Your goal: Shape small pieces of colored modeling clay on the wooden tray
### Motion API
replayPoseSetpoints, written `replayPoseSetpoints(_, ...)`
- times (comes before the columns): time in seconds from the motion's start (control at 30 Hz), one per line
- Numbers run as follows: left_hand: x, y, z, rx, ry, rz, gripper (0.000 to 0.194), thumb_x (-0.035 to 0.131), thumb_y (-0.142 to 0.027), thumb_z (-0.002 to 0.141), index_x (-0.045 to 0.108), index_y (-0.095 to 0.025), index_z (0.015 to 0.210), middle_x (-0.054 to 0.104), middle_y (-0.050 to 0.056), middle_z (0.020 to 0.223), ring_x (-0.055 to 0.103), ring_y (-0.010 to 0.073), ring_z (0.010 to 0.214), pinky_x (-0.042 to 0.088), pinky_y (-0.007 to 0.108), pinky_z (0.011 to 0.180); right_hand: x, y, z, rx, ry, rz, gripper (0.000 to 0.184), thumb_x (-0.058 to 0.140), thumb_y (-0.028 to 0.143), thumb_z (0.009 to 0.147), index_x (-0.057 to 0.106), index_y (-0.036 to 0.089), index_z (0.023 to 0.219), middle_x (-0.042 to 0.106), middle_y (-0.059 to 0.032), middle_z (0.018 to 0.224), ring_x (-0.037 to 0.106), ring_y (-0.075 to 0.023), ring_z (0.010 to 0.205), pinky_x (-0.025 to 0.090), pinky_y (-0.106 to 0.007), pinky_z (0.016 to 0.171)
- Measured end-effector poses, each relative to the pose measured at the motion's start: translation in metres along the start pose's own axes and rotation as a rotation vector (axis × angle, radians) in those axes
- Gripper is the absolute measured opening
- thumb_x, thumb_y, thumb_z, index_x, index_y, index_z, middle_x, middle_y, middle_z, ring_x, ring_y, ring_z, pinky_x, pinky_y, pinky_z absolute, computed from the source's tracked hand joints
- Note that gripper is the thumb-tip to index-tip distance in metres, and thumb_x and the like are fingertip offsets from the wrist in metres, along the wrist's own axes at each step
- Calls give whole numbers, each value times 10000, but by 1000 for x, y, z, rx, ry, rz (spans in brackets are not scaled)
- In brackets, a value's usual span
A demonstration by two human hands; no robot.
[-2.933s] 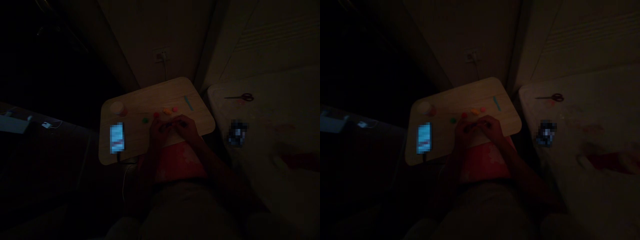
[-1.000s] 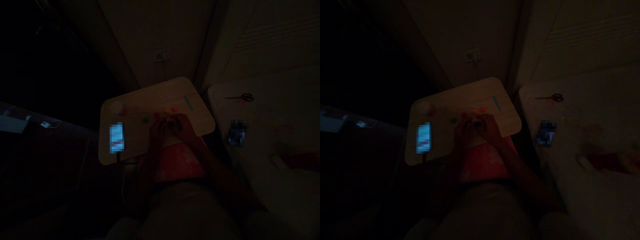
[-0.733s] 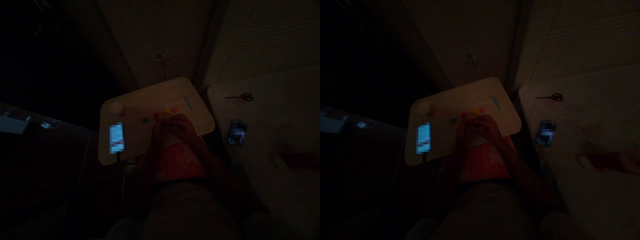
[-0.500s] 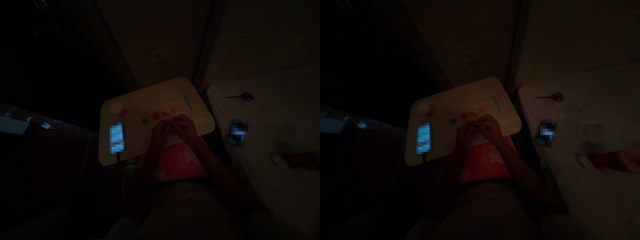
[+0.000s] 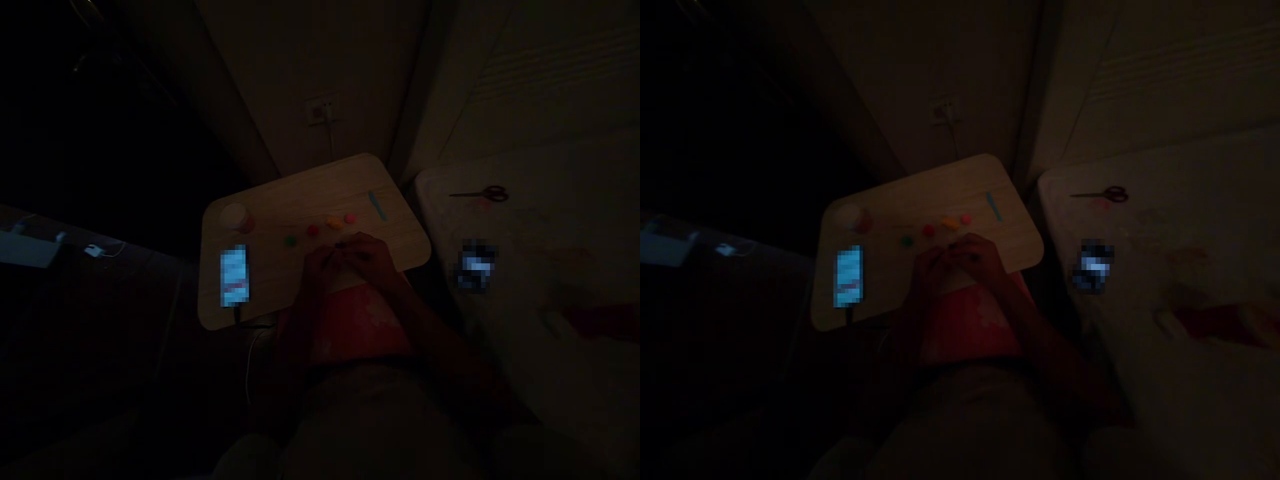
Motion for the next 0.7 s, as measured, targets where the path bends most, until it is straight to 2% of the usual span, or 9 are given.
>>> replayPoseSetpoints(0.1,0,-2,0,-1,-4,1,447,635,-538,953,705,-174,702,660,26,702,600,162,687,480,291,691,0,-5,0,41,13,-6,72,806,327,898,859,284,922,773,-52,922,715,-202,849,581,-345,787)
replayPoseSetpoints(0.27,0,-1,0,9,12,-15,377,666,-518,942,754,-173,822,712,34,782,620,163,719,489,284,699,-1,-5,0,54,-1,-16,81,807,336,895,859,277,914,769,-50,890,708,-198,822,575,-338,766)
replayPoseSetpoints(0.5,4,6,0,-13,27,-25,484,581,-576,994,701,-175,750,655,17,709,571,153,671,462,275,641,0,0,1,101,-14,-51,186,769,407,919,842,258,834,742,-43,817,672,-192,755,552,-329,715)
replayPoseSetpoints(0.7,7,2,1,31,40,15,474,518,-589,1023,721,-188,870,730,57,842,646,187,783,527,309,770,1,2,3,115,-18,-69,171,732,341,938,814,238,830,721,-39,817,652,-187,754,526,-316,713)
Point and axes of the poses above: each hand's wrist, its own z-axis towards the middle knuckle, its own x-axis out of the palm, y = z × x, the point moved 10 cm from there along z, towards the middle knuckle
